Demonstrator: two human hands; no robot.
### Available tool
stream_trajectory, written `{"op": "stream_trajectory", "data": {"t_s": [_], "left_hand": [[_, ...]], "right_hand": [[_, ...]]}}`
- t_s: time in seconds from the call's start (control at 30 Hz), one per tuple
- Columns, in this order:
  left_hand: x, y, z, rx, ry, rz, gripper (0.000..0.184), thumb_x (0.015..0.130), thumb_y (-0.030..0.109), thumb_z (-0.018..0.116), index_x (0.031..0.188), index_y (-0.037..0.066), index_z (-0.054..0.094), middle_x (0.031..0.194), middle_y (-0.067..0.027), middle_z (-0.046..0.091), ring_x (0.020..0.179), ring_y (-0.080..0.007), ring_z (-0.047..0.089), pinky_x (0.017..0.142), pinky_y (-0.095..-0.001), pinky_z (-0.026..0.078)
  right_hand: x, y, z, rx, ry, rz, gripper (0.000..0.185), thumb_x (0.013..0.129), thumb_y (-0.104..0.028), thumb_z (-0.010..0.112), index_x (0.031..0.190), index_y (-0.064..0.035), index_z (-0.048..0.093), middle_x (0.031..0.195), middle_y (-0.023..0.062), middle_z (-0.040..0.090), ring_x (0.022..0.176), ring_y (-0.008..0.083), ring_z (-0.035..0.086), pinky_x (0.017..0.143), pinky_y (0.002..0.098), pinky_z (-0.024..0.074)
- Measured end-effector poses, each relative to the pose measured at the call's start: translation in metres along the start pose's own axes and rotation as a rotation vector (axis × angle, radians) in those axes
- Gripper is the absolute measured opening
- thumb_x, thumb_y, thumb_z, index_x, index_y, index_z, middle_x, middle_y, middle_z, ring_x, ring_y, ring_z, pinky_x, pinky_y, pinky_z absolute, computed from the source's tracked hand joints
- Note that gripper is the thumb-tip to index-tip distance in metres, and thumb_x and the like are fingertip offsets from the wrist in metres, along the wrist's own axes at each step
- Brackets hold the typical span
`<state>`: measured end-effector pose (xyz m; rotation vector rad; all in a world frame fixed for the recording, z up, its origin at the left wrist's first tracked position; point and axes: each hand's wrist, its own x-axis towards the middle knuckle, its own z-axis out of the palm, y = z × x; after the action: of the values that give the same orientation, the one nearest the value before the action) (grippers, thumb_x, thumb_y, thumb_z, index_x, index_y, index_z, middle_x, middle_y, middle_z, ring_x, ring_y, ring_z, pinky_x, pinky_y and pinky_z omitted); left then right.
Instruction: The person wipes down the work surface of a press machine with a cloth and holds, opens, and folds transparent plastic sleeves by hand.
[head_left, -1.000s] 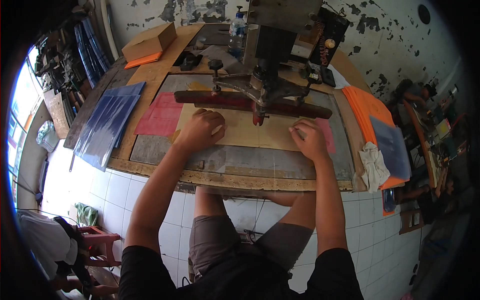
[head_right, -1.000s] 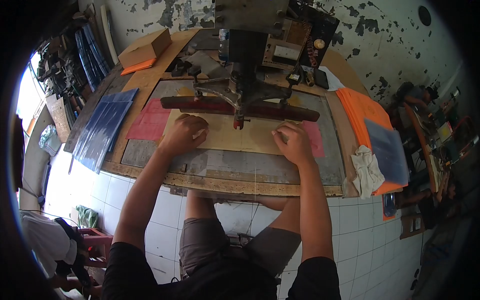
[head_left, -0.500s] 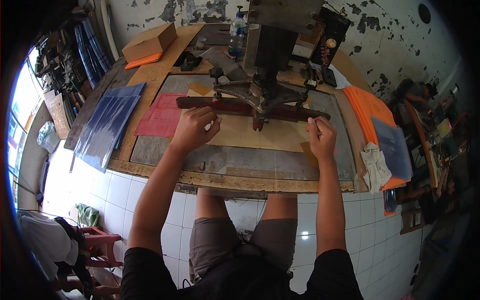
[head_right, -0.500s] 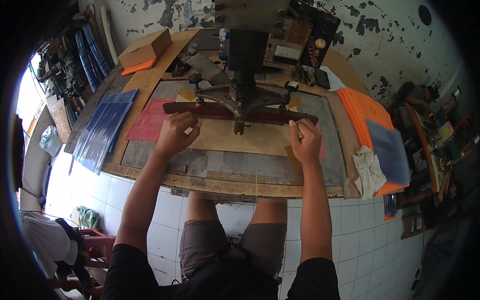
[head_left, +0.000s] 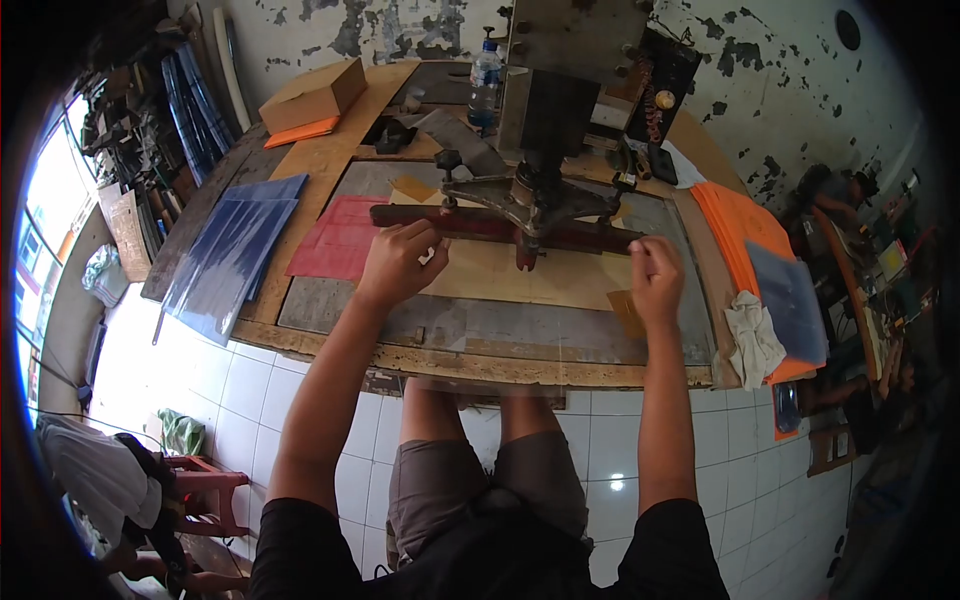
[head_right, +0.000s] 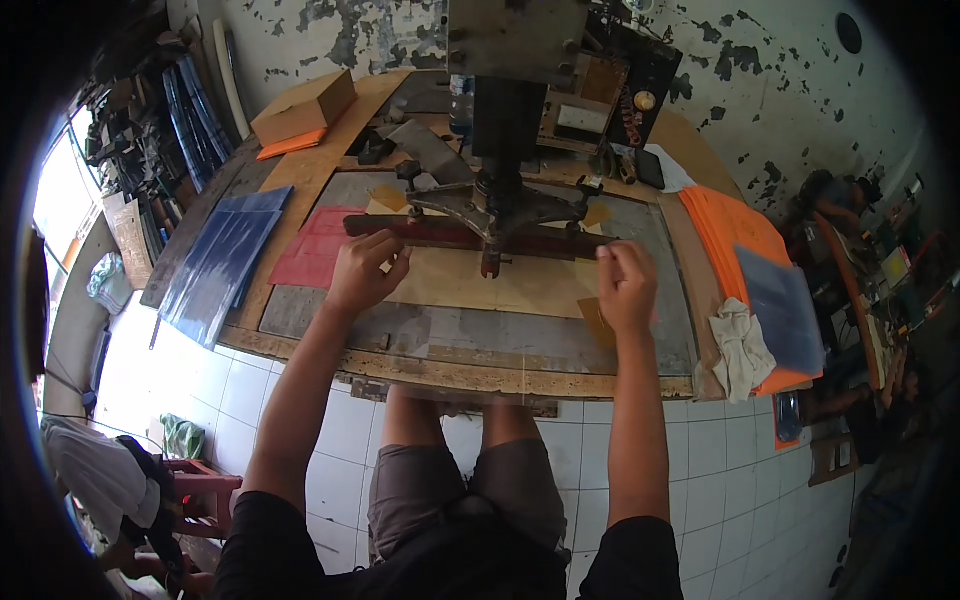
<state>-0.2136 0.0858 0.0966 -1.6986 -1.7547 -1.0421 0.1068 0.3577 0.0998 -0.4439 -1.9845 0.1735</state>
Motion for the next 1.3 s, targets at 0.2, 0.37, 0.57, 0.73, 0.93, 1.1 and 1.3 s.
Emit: {"op": "stream_trajectory", "data": {"t_s": [0.2, 0.37, 0.57, 0.73, 0.93, 1.1, 1.3], "left_hand": [[-0.022, 0.013, -0.044, -0.022, -0.049, -0.136, 0.013, 0.093, 0.007, 0.078, 0.084, 0.004, 0.068, 0.082, -0.0105, 0.070, 0.073, -0.0325, 0.071, 0.067, -0.0427, 0.056], [-0.109, 0.075, -0.068, -0.081, -0.044, -0.129, 0.020, 0.086, 0.015, 0.081, 0.102, 0.008, 0.072, 0.110, -0.0100, 0.076, 0.106, -0.0324, 0.075, 0.093, -0.0492, 0.057], [-0.184, 0.108, -0.018, 0.117, -0.058, -0.225, 0.045, 0.092, 0.040, 0.077, 0.130, 0.017, 0.073, 0.160, -0.0091, 0.062, 0.148, -0.0312, 0.055, 0.124, -0.0511, 0.034], [-0.198, 0.104, 0.013, 0.183, 0.118, -0.245, 0.050, 0.093, 0.048, 0.073, 0.135, 0.021, 0.073, 0.160, -0.0069, 0.063, 0.149, -0.0292, 0.053, 0.128, -0.0499, 0.026], [-0.204, 0.095, 0.026, 0.247, 0.181, -0.181, 0.048, 0.097, 0.054, 0.067, 0.133, 0.022, 0.074, 0.157, -0.0055, 0.065, 0.147, -0.0284, 0.054, 0.132, -0.0491, 0.021], [-0.205, 0.095, 0.023, 0.255, 0.156, -0.183, 0.047, 0.098, 0.052, 0.067, 0.132, 0.022, 0.075, 0.157, -0.0054, 0.065, 0.147, -0.0289, 0.054, 0.131, -0.0487, 0.023], [-0.201, 0.103, 0.009, 0.216, 0.088, -0.238, 0.047, 0.097, 0.050, 0.067, 0.135, 0.023, 0.075, 0.159, -0.0048, 0.064, 0.147, -0.0285, 0.054, 0.130, -0.0487, 0.024]], "right_hand": [[-0.042, 0.082, -0.107, -0.565, -0.008, 0.263, 0.059, 0.103, -0.033, 0.076, 0.153, -0.0070, 0.058, 0.157, 0.0215, 0.055, 0.145, 0.0432, 0.052, 0.122, 0.0570, 0.0394], [-0.114, 0.133, -0.196, -0.833, -0.305, 0.470, 0.052, 0.106, -0.034, 0.071, 0.152, -0.0112, 0.064, 0.167, 0.0177, 0.047, 0.157, 0.0413, 0.040, 0.129, 0.0566, 0.0332], [-0.104, 0.123, -0.198, -0.776, -0.282, 0.463, 0.034, 0.108, -0.014, 0.067, 0.142, -0.0095, 0.072, 0.158, 0.0152, 0.056, 0.151, 0.0370, 0.047, 0.125, 0.0527, 0.0387], [-0.086, 0.110, -0.176, -0.745, -0.366, 0.621, 0.032, 0.108, -0.008, 0.064, 0.139, -0.0062, 0.073, 0.145, 0.0180, 0.066, 0.141, 0.0371, 0.058, 0.119, 0.0481, 0.0460], [-0.063, -0.046, -0.098, -0.044, -0.232, 0.211, 0.032, 0.108, -0.002, 0.059, 0.137, -0.0022, 0.072, 0.137, 0.0158, 0.072, 0.132, 0.0304, 0.067, 0.109, 0.0431, 0.0556], [-0.068, -0.159, -0.016, 0.108, -0.820, -0.175, 0.035, 0.109, -0.017, 0.064, 0.144, -0.0176, 0.070, 0.155, 0.0096, 0.061, 0.151, 0.0349, 0.051, 0.128, 0.0613, 0.0311], [-0.063, -0.108, 0.017, -0.238, -0.706, 0.130, 0.040, 0.108, -0.021, 0.066, 0.148, -0.0197, 0.068, 0.162, 0.0072, 0.057, 0.157, 0.0346, 0.045, 0.128, 0.0709, 0.0256]]}}
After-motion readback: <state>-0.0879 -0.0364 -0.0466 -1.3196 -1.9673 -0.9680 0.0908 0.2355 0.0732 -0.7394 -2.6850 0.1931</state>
